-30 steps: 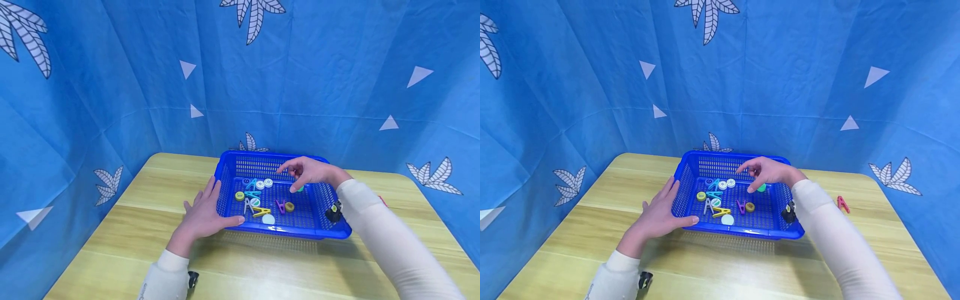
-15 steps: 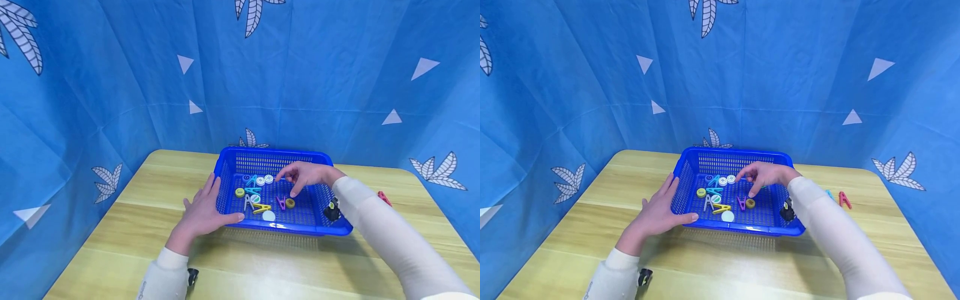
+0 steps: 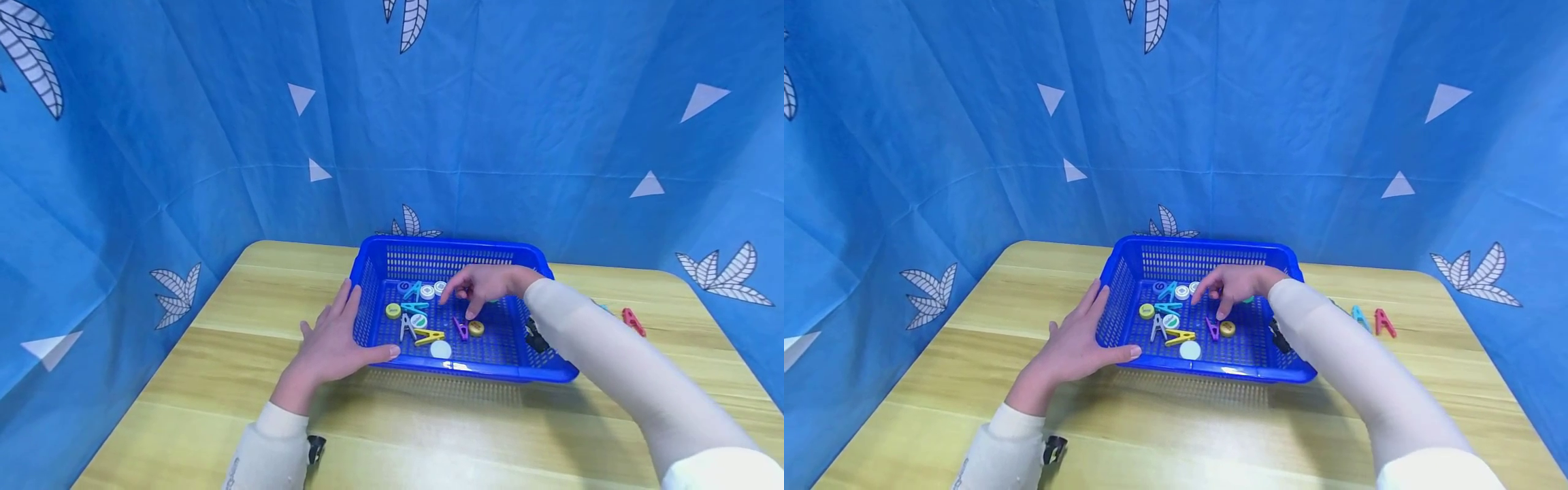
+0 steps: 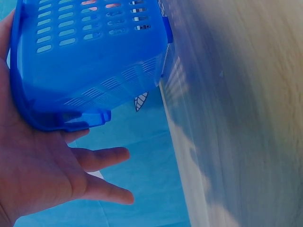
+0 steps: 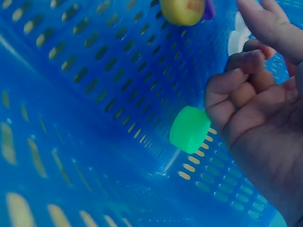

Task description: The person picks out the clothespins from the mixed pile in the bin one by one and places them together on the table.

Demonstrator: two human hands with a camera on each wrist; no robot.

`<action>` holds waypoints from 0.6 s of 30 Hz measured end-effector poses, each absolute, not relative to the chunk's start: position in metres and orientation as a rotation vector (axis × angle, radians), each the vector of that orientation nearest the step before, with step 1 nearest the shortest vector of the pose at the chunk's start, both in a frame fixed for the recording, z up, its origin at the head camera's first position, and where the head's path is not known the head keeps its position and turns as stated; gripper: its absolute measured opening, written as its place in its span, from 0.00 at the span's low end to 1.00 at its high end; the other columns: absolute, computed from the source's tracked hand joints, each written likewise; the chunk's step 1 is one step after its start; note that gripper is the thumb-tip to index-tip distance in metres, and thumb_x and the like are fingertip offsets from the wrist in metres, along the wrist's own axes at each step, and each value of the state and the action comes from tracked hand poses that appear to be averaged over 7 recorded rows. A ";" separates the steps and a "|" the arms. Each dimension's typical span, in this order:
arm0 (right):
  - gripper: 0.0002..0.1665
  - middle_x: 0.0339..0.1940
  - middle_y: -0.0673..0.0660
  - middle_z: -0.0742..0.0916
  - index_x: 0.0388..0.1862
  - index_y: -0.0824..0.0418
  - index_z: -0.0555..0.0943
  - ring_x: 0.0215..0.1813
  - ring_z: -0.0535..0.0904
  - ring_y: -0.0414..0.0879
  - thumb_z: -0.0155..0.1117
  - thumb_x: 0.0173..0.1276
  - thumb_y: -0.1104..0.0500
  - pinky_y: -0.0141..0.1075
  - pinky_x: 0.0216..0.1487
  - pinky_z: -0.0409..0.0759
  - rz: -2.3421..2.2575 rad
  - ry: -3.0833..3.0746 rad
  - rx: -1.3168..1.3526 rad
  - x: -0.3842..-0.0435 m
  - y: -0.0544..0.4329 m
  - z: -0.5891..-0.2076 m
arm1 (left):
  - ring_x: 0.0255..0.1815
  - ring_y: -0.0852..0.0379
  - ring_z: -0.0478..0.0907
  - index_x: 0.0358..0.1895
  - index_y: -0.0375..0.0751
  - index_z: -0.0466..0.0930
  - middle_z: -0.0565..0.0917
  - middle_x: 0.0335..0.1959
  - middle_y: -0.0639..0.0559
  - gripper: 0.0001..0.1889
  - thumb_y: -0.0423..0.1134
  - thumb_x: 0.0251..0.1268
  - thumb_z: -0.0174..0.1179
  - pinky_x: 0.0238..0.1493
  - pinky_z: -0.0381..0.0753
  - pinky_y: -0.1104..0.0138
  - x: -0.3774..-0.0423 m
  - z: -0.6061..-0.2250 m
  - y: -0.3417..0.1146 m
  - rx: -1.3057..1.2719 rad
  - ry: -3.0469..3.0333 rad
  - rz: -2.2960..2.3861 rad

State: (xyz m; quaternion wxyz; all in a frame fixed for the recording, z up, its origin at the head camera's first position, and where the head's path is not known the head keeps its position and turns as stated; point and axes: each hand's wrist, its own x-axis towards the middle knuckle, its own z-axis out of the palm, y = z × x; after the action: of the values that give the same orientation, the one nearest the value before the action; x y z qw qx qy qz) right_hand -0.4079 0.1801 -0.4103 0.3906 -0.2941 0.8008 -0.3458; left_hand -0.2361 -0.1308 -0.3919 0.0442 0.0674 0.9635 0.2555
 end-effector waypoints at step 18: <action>0.29 0.30 0.52 0.72 0.45 0.51 0.90 0.38 0.68 0.47 0.73 0.50 0.80 0.36 0.40 0.70 -0.629 2.070 -0.805 -0.416 0.167 -0.416 | 0.77 0.32 0.48 0.82 0.44 0.41 0.37 0.82 0.51 0.69 0.80 0.42 0.63 0.59 0.35 0.22 -0.237 -0.392 -0.131 0.215 2.955 0.771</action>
State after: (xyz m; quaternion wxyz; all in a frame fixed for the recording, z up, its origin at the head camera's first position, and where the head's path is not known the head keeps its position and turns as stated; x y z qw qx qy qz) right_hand -0.4162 0.1673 -0.4158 0.4046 -0.3188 0.8201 -0.2493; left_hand -0.2368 -0.1311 -0.3916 0.0400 0.0703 0.9644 0.2517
